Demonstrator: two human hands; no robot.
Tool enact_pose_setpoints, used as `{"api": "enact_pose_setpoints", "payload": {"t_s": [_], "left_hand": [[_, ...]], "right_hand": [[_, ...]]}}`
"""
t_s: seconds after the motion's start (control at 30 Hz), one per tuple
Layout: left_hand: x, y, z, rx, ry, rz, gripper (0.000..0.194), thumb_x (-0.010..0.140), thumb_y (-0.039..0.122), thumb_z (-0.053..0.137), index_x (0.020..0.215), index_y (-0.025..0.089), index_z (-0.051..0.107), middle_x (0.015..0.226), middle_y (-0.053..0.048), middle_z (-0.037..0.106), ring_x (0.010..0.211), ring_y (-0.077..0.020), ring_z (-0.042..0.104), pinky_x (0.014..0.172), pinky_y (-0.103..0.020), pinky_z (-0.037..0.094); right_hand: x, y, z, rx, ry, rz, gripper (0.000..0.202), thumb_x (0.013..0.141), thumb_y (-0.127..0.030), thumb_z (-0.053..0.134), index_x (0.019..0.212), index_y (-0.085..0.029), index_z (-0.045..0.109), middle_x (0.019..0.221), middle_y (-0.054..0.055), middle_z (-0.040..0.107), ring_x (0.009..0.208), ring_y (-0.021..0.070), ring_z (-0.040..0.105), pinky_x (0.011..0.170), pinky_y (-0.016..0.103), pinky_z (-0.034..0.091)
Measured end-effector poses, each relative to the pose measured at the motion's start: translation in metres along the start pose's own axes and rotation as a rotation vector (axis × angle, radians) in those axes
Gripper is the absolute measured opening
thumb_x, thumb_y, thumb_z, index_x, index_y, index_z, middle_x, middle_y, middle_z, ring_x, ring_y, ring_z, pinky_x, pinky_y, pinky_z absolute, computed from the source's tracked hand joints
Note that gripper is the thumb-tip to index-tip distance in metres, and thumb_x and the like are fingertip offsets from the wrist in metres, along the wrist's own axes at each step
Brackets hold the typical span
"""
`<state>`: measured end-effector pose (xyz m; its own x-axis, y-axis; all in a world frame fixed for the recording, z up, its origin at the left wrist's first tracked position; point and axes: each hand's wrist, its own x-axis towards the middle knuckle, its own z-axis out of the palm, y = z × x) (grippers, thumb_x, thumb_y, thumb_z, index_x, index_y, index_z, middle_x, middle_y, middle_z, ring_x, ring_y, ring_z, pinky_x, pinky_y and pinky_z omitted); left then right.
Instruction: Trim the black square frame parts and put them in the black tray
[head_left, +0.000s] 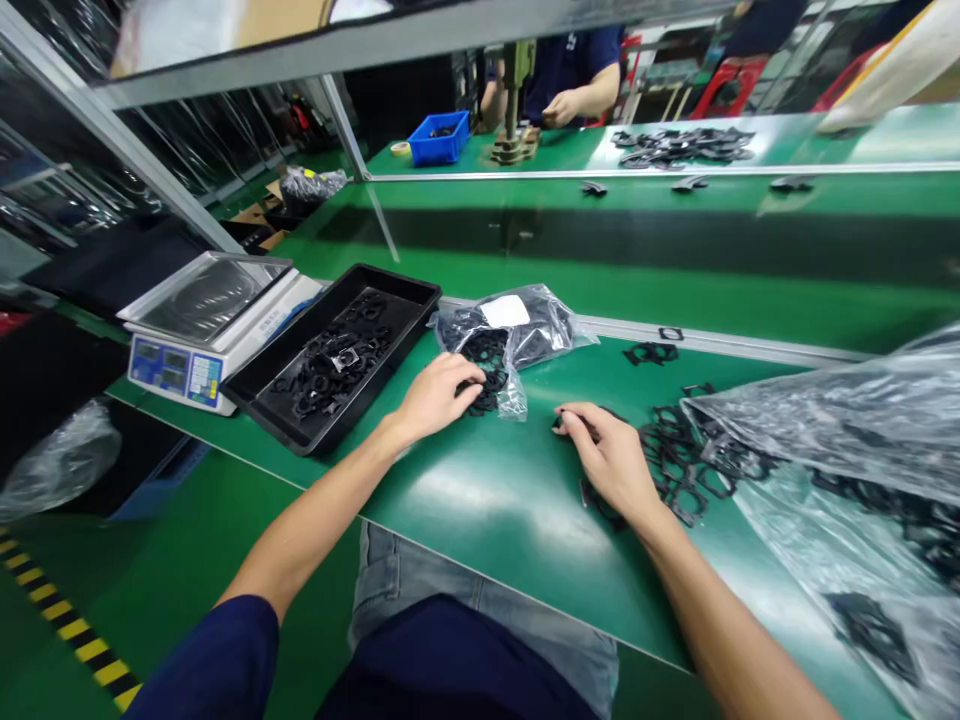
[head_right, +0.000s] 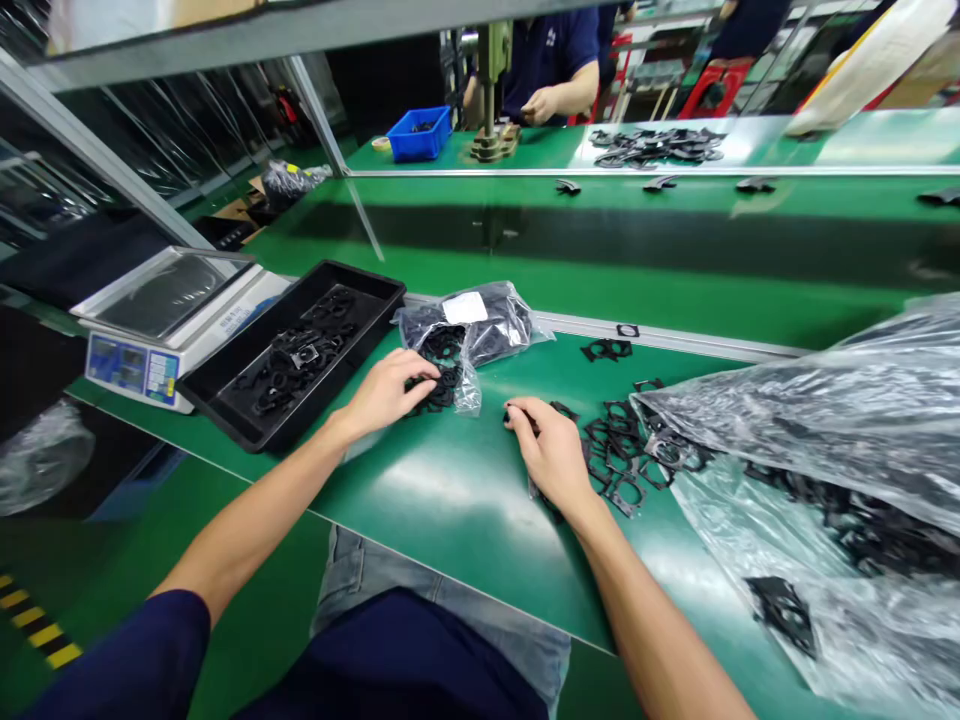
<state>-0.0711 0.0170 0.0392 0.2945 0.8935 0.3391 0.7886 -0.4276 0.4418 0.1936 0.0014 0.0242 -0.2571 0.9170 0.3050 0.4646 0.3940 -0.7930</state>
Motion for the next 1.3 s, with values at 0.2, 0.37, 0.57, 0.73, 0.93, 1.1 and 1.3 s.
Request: {"api": "enact_pose_setpoints", "payload": {"t_s": [0.2, 0.37, 0.57, 0.73, 0.93, 1.1, 1.3], "left_hand": [[0.007, 0.003, 0.025, 0.164, -0.024, -0.009, 0.008, 0.087, 0.02, 0.066, 0.092, 0.018, 0.072, 0.086, -0.007, 0.064, 0.085, -0.0221, 0.057, 0.08, -0.035, 0.047], [-0.006, 0.011, -0.001, -0.058, 0.141, -0.057, 0.017, 0.093, 0.028, 0.059, 0.093, 0.02, 0.074, 0.06, 0.002, 0.056, 0.061, -0.0135, 0.054, 0.066, -0.027, 0.046], [0.008, 0.042, -0.001, -0.577, 0.224, -0.08, 0.021, 0.092, 0.032, 0.062, 0.105, 0.019, 0.072, 0.093, -0.004, 0.075, 0.083, -0.0156, 0.072, 0.082, -0.027, 0.057], [0.01, 0.053, 0.036, -0.857, 0.202, -0.082, 0.02, 0.092, 0.036, 0.065, 0.096, 0.017, 0.07, 0.093, -0.006, 0.074, 0.084, -0.0158, 0.071, 0.079, -0.028, 0.059], [-0.011, 0.05, 0.062, -0.977, 0.121, -0.252, 0.03, 0.088, 0.039, 0.07, 0.107, 0.017, 0.065, 0.084, -0.003, 0.074, 0.078, -0.0136, 0.072, 0.077, -0.025, 0.059], [-0.014, 0.054, 0.063, -0.952, 0.062, -0.212, 0.019, 0.089, 0.036, 0.068, 0.093, 0.017, 0.07, 0.087, -0.004, 0.073, 0.078, -0.0137, 0.071, 0.075, -0.025, 0.059], [-0.014, 0.053, 0.058, -0.758, 0.159, -0.081, 0.01, 0.09, 0.023, 0.064, 0.091, 0.018, 0.072, 0.092, -0.006, 0.07, 0.083, -0.014, 0.067, 0.072, -0.024, 0.057]], "right_hand": [[-0.002, -0.003, -0.001, -0.016, -0.054, -0.002, 0.016, 0.094, -0.025, 0.054, 0.098, -0.022, 0.069, 0.079, 0.004, 0.077, 0.079, 0.0242, 0.075, 0.078, 0.035, 0.056], [-0.006, -0.003, -0.002, -0.066, 0.014, -0.072, 0.013, 0.091, -0.026, 0.061, 0.087, -0.023, 0.073, 0.089, 0.007, 0.074, 0.087, 0.0257, 0.07, 0.082, 0.039, 0.055], [-0.01, -0.012, -0.004, -0.05, 0.05, -0.043, 0.025, 0.095, -0.039, 0.06, 0.089, -0.024, 0.079, 0.069, 0.004, 0.071, 0.058, 0.0189, 0.06, 0.061, 0.033, 0.052], [-0.012, -0.016, 0.0, 0.094, 0.066, 0.038, 0.021, 0.093, -0.038, 0.063, 0.089, -0.025, 0.078, 0.078, 0.004, 0.078, 0.065, 0.0217, 0.071, 0.068, 0.036, 0.06], [-0.013, -0.013, 0.005, 0.241, 0.063, 0.185, 0.018, 0.088, -0.039, 0.071, 0.093, -0.022, 0.075, 0.089, 0.006, 0.078, 0.076, 0.0223, 0.076, 0.08, 0.038, 0.065], [-0.014, -0.008, 0.008, 0.402, 0.07, 0.305, 0.036, 0.085, -0.041, 0.075, 0.114, -0.022, 0.067, 0.082, 0.003, 0.077, 0.074, 0.0198, 0.076, 0.077, 0.035, 0.064], [-0.013, -0.008, 0.012, 0.484, 0.044, 0.391, 0.03, 0.08, -0.043, 0.08, 0.099, -0.021, 0.073, 0.081, 0.004, 0.077, 0.074, 0.0217, 0.077, 0.077, 0.036, 0.065]]}}
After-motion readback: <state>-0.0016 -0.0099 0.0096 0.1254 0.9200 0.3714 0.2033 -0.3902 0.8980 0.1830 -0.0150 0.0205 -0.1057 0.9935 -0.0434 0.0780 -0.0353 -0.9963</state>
